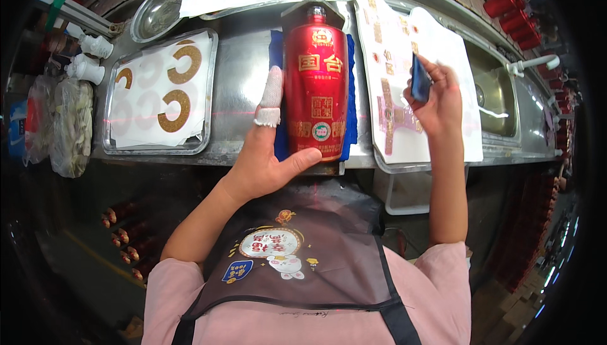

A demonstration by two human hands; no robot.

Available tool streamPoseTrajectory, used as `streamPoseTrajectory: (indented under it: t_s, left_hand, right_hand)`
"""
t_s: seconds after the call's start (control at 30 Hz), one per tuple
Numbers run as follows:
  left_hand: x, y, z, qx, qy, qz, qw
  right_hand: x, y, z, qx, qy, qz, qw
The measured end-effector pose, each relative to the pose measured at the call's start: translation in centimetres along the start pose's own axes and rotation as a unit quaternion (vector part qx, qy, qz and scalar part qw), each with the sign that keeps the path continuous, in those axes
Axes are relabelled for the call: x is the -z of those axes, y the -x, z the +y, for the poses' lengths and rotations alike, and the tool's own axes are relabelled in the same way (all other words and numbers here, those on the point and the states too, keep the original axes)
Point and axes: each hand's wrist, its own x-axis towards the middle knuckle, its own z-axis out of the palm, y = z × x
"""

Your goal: The person applies gold and red labels to red cylindrical containers using a blue cloth and a small tool. They smooth the labels, trim edges, and place finished containers aside on a tray.

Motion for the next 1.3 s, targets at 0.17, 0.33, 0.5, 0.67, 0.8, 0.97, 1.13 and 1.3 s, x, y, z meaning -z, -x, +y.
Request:
streamPoseTrajectory:
  t_s: [0.17,0.33,0.5,0.67,0.8,0.97,1.13,1.3]
  left_hand:
    - [-0.5,0.0,0.2,-0.001,-0.042,0.012,0.999]
    - [-0.3,0.3,0.4,0.007,-0.067,-0.008,0.998]
    - [-0.5,0.1,0.2,0.0,-0.013,-0.005,1.0]
    - [-1.2,0.3,-0.1,-0.021,-0.05,0.043,0.998]
    - [-1.2,0.3,-0.3,-0.009,-0.034,0.047,0.998]
    - [-1.2,0.4,-0.3,-0.013,-0.035,0.045,0.998]
    - [-1.2,0.4,-0.4,0.004,-0.003,0.045,0.999]
    - [-0.9,0.2,-0.3,0.003,-0.019,0.021,1.0]
  right_hand:
    - [-1.5,6.8,4.3,0.27,0.323,-0.089,0.903]
    - [-6.1,7.5,4.0,0.462,0.541,-0.274,0.648]
    - [-11.7,-1.2,-0.1,0.542,0.546,-0.195,0.609]
    - [-11.9,0.4,-0.5,0.461,0.51,-0.388,0.613]
    - [-15.2,-1.4,-0.6,0.526,0.537,-0.352,0.557]
    - [-13.5,1.1,0.0,0.518,0.442,-0.196,0.706]
    - [-7.1,4.6,4.1,0.511,0.478,-0.295,0.651]
    - [-8.1,-0.6,2.9,0.482,0.402,-0.078,0.775]
